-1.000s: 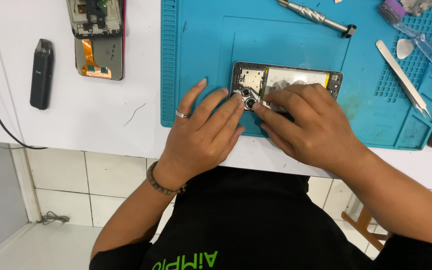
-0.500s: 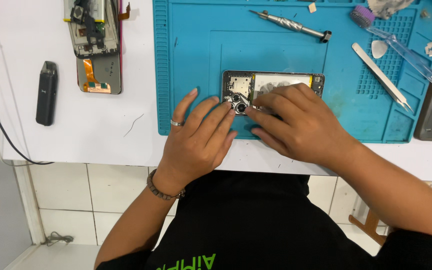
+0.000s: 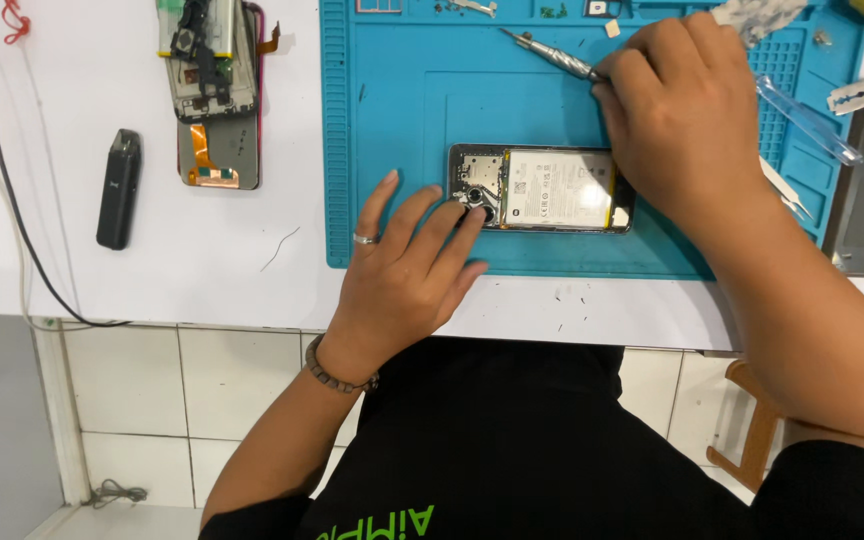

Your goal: The person assembles a smartphone by attaching the back cover and then securing the camera module. They use a screwdriver to tighten screws around the camera assembly and along the phone's frame.

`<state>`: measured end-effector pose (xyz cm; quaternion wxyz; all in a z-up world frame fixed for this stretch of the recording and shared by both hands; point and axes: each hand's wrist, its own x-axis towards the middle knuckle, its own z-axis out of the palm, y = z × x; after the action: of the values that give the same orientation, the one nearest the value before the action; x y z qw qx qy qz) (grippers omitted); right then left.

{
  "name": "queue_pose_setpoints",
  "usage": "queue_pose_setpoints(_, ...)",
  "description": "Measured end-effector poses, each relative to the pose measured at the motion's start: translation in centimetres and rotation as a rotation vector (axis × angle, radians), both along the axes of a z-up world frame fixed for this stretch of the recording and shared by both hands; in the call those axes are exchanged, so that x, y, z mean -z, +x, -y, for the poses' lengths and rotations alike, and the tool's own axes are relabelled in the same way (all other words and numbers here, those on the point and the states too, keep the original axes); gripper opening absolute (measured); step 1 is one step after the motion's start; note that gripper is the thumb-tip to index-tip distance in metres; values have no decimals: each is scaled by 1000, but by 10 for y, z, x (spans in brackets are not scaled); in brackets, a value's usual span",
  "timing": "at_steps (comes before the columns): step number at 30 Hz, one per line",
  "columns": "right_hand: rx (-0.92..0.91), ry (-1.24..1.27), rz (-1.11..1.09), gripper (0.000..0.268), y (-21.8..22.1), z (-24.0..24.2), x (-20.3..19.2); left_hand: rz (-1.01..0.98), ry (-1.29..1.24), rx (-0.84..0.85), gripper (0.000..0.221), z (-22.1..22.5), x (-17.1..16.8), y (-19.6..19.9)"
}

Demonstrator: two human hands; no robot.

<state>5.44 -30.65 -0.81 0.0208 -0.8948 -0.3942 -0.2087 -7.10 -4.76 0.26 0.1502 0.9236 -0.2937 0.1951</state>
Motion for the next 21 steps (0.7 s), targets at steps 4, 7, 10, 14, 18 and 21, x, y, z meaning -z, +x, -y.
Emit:
queue_pose_setpoints(4, 4, 46, -9, 21, -1, 4, 4, 14, 10, -10, 37, 6, -1, 3)
queue_pose_setpoints(7, -5, 191, -140, 15, -8, 8, -7, 23, 29, -12, 36, 5, 1, 2)
queue_pose_setpoints(10, 80, 374, -344, 15, -14, 25, -12, 44, 2, -19, 36, 6, 3, 3)
queue_pose_setpoints(14, 17, 794, -569, 8, -18, 42, -11, 43, 43, -15, 34, 8, 3, 3)
queue_pose_setpoints(18, 251, 1041, -705, 14, -16, 66, 9, 19, 26, -2, 35, 8, 3, 4)
queue_pose_setpoints(21, 248, 1096, -759, 39, -15, 68, 6, 14, 13, 17, 37, 10, 3, 6)
